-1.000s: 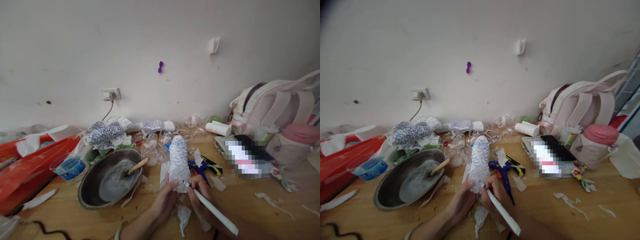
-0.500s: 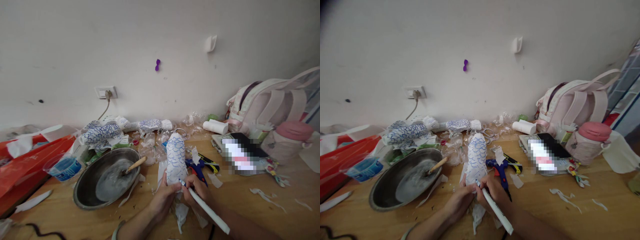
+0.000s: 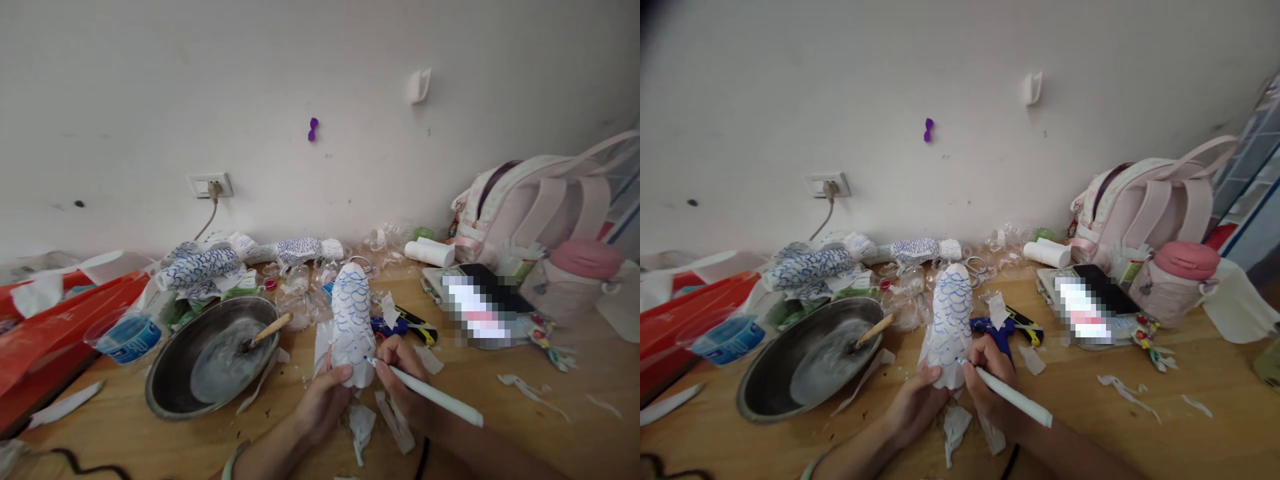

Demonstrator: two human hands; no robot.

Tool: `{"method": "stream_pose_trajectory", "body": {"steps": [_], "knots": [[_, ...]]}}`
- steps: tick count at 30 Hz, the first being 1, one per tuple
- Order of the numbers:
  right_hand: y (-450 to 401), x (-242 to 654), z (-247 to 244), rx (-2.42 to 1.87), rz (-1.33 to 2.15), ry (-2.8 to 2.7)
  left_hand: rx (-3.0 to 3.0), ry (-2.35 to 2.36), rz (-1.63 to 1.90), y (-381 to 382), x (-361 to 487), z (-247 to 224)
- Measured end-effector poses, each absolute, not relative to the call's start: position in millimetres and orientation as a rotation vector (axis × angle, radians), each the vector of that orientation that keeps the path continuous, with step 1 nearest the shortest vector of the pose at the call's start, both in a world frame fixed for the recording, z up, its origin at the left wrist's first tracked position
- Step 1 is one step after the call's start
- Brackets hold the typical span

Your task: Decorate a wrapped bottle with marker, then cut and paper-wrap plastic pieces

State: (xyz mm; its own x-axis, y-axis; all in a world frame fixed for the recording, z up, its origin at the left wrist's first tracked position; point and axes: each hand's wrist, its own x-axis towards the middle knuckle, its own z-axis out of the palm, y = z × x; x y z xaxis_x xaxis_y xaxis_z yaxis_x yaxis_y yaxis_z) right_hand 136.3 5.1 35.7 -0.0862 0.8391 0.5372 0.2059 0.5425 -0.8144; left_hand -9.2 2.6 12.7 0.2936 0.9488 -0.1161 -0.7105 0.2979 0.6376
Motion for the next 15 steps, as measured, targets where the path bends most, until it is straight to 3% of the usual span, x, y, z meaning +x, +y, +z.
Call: {"method": "stream_pose_trajectory", "body": {"steps": [15], "knots": [[9.2,137.4,37.3,-0.912,0.79,-1.625,0.53,0.519,1.147,1.5,-9.3,12.4]]}}
